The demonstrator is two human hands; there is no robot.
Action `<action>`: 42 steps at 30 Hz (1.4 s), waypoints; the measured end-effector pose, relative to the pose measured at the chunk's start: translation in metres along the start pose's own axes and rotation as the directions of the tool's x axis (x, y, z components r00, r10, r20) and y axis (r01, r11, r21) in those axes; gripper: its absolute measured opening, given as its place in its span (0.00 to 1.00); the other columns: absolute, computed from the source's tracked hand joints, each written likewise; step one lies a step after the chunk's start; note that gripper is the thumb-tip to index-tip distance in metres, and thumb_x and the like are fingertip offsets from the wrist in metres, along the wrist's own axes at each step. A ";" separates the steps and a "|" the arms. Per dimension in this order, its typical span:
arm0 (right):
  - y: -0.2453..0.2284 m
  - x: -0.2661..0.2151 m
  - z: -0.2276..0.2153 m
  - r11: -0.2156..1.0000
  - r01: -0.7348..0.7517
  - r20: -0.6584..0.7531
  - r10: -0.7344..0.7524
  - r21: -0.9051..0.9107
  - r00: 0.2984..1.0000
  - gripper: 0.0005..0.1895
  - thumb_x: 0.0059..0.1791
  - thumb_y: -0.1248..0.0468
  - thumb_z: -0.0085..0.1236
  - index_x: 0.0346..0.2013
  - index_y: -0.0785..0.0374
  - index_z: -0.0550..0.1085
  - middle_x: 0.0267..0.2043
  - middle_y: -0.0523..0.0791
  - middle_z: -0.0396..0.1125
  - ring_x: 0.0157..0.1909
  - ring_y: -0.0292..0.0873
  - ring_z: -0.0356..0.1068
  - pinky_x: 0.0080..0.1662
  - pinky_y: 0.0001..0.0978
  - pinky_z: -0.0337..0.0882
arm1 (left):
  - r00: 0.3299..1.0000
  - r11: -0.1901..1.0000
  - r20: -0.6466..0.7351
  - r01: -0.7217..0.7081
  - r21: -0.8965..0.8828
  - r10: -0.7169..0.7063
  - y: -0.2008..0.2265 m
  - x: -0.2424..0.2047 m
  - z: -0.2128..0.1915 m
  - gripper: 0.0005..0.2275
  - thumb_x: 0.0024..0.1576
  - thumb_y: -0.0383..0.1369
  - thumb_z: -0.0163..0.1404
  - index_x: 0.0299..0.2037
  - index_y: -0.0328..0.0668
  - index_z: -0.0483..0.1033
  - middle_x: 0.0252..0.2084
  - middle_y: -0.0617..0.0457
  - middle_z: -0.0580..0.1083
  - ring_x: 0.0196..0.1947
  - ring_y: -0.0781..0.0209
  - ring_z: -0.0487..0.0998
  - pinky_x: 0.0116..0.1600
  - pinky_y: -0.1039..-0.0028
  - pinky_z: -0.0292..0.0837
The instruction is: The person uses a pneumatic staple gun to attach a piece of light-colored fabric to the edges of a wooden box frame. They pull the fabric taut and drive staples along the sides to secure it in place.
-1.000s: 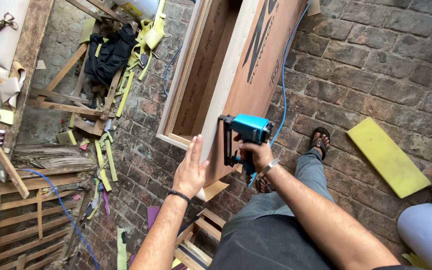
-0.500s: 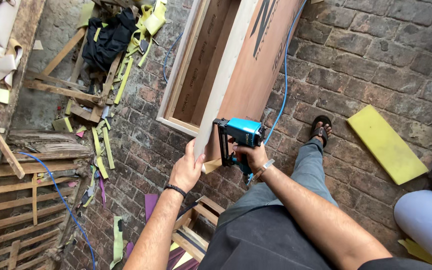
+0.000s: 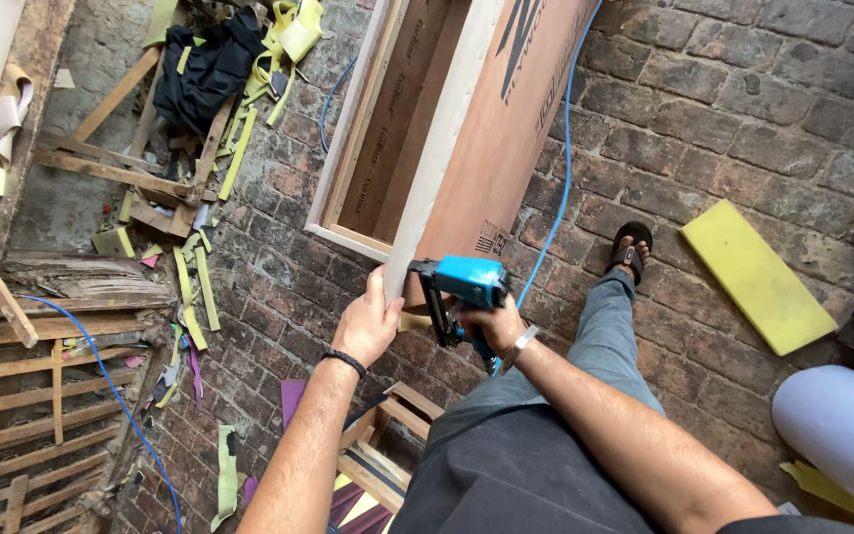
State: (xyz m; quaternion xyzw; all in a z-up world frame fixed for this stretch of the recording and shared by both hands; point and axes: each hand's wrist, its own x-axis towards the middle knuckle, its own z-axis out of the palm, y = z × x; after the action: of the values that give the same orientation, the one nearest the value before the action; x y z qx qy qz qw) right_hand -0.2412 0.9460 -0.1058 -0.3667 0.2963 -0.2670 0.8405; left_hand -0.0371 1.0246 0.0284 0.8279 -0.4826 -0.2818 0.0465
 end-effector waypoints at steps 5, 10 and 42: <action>-0.011 -0.006 -0.005 0.999 -0.020 -0.032 0.019 -0.028 0.999 0.16 0.40 0.74 0.66 0.42 0.68 0.79 0.30 0.45 0.73 0.23 0.37 0.66 0.27 0.30 0.66 | 0.999 1.000 0.050 0.015 -0.013 -0.015 0.000 0.002 0.001 0.30 0.62 0.37 0.46 0.73 0.48 0.45 0.44 0.32 0.78 0.45 0.32 0.79 0.50 0.49 0.73; -0.049 -0.001 -0.033 0.972 -0.065 -0.218 0.014 -0.226 0.976 0.23 0.36 0.71 0.68 0.44 0.61 0.76 0.33 0.42 0.72 0.28 0.35 0.68 0.28 0.33 0.68 | 0.999 0.977 0.041 0.036 -0.209 -0.028 -0.003 0.002 -0.001 0.30 0.58 0.40 0.51 0.70 0.45 0.55 0.46 0.36 0.79 0.48 0.39 0.80 0.52 0.55 0.73; -0.480 0.214 -0.316 0.558 -0.458 -0.503 0.082 -0.692 0.861 0.17 0.38 0.59 0.69 0.36 0.66 0.79 0.23 0.48 0.72 0.22 0.39 0.67 0.29 0.36 0.67 | 0.905 0.727 -0.135 0.227 -0.648 -0.403 0.226 0.455 -0.063 0.26 0.60 0.56 0.46 0.44 0.40 0.84 0.33 0.50 0.80 0.37 0.59 0.80 0.45 0.68 0.73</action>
State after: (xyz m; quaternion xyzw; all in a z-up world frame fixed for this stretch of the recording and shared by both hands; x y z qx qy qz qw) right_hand -0.4253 0.3763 0.0256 -0.5832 0.6081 -0.0429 0.5370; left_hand -0.0088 0.5171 -0.0314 0.8667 -0.2035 -0.3136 0.3303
